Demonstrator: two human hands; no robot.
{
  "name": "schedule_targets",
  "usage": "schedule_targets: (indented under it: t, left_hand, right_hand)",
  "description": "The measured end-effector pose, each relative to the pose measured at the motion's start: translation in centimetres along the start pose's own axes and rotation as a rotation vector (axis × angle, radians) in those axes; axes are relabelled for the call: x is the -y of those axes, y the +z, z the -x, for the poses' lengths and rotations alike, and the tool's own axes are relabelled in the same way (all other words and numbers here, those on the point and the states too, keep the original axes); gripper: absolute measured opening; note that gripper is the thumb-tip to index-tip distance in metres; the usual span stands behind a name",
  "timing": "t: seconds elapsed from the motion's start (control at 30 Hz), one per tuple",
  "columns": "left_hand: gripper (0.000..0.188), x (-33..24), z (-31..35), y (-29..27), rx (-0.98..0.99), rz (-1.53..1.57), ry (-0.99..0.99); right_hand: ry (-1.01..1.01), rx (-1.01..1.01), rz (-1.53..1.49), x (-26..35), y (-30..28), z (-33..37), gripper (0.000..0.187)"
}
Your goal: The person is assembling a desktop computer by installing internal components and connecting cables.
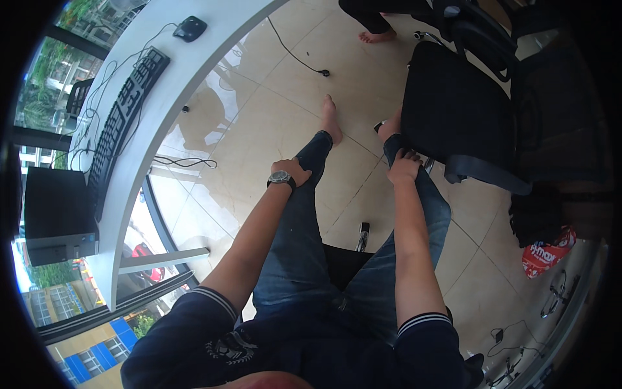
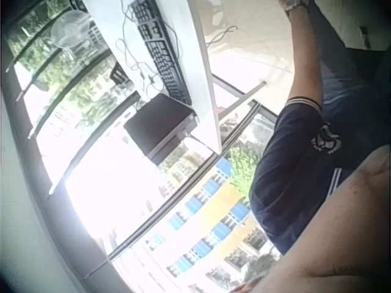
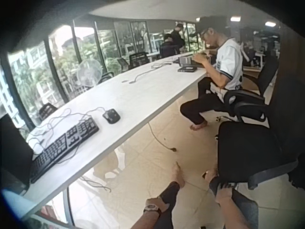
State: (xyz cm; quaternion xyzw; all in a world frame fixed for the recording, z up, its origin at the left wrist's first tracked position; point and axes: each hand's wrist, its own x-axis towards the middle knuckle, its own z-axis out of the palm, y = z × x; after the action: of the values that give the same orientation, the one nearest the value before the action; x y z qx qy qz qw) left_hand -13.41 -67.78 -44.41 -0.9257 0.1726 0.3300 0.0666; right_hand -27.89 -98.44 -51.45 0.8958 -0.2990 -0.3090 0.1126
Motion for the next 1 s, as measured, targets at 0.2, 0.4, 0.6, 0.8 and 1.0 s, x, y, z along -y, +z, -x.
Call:
schedule_targets:
  t: [0.2,0.4,0.6,0.8,1.0]
  left_hand:
    - [0.068,1.9,3.0,0.6,-0.176,0.082,0.102]
    - [0.066,-4.4,12.8,-0.4,-0.338,0.273,0.343]
    - [0.053,-16.0,29.1,-2.1,-0.242,0.842,1.062]
    - [0.035,-16.0,25.2,-1.4,-0.042,1.019,1.660]
    - [0.041,-18.3,12.8,3.3,-0.098,0.993,1.469]
  right_hand:
    - [-0.021,0.006,0.055,-0.4,-0.9,0.9,0.099]
    - [0.029,0.013,0.083,0.8,-1.8,1.4,0.096]
    - [0.012,-0.033,-0.029,0.2,-1.1,1.4,0.095]
    - [0.025,-0.048,0.018,0.2,-0.7,1.8,0.093]
    - [0.043,-0.091,0.075,1.2,-0.3,2.3,0.093]
